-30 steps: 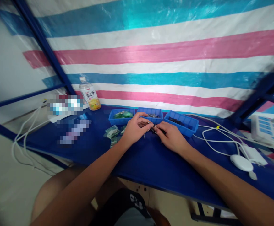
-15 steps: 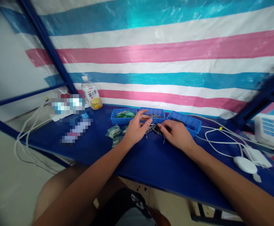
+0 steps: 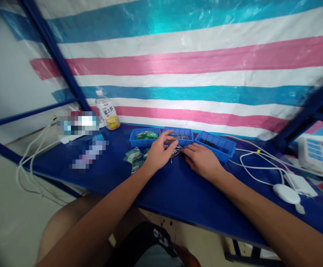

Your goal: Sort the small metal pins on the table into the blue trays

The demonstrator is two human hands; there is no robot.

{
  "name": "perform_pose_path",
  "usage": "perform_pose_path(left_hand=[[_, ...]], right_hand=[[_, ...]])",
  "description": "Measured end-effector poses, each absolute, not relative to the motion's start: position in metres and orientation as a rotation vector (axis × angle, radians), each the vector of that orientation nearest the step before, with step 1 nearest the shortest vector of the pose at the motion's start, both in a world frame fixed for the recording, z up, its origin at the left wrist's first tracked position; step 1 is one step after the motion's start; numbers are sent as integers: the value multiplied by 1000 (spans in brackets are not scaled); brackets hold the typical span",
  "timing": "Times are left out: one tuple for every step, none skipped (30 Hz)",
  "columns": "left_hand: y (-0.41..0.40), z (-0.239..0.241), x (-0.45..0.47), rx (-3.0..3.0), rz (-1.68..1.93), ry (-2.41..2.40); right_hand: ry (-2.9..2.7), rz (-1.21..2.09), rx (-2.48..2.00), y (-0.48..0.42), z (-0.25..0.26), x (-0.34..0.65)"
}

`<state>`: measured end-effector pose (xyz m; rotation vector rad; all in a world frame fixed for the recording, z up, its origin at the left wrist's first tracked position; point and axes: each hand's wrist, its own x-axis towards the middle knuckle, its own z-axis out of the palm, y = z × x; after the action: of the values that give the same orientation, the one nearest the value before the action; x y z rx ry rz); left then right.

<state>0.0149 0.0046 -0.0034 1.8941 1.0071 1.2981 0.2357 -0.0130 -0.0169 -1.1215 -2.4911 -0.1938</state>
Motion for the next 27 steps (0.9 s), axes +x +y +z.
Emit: perform_pose_path(left_hand=[[5,-3,15,1896,1297,1007],[5,-3,15,1899,1295,1008],[5,-4,15,1900,1294,1009],[5,-4,15,1901,1293,1008],[5,-4,15,1902,1292,1004],[5,-5,15,1903,1292,1001],[5,-5,15,1904,1291,1000],[6,-6,14,1905,1290,1001],[6,-6,14,1906,1286,1003],[6,-6,14,1907,1281,1006],[6,-6,14,1907,1278,1011],[5,-6,14,1907,1273,1014],[5,-5,14,1910,1269,1017],[5,-5,14,1911,1267,1022],[5,-6,14,1915,1263,1025],[5,-6,15,1920,1259,1025],[5,-6,15,1927,1254,1021],[5,-7,15,1936,1247,1016],[5,-7,15,1946,1238,1011],[5,-7,15,1957,1224,1004],[4,-7,15,1966,1207,994],[4,-6,15,1973,1185,980],[3,-5,15,1981,1159,963],[2,-4,15,1990,1133,945],[1,-4,15,1998,1111,931],[0,-3,15,2005,1094,923],[-1,-3,15,2009,1079,920]], right_hand=[[-2491,-204,-1129,-13,-16,235],[-2489,-210,-1136,-14,-15,235],[-2485,-213,-1141,-14,-15,235],[-2482,-210,-1143,-14,-15,235],[-2479,-200,-1139,-13,-15,235],[-2477,-184,-1130,-13,-16,235],[-2474,-164,-1118,-12,-16,235],[-2470,-142,-1106,-12,-17,235],[-2462,-120,-1097,-11,-18,236],[-2450,-101,-1094,-11,-18,236],[-2433,-84,-1093,-11,-18,237],[-2415,-68,-1093,-11,-18,237],[-2395,-51,-1093,-11,-18,237],[-2375,-33,-1092,-11,-17,237],[-2354,-16,-1091,-12,-16,237],[-2331,0,-1090,-13,-15,237],[-2304,16,-1089,-14,-13,236],[-2271,30,-1091,-15,-12,236],[-2231,44,-1099,-15,-11,236],[-2180,60,-1118,-16,-10,236],[-2118,79,-1152,-16,-10,236],[-2049,102,-1193,-17,-10,236],[-1977,133,-1228,-17,-11,236],[-1905,173,-1247,-17,-12,236],[-1840,222,-1246,-18,-12,236],[-1783,276,-1228,-18,-13,236],[-1736,329,-1200,-19,-14,235]])
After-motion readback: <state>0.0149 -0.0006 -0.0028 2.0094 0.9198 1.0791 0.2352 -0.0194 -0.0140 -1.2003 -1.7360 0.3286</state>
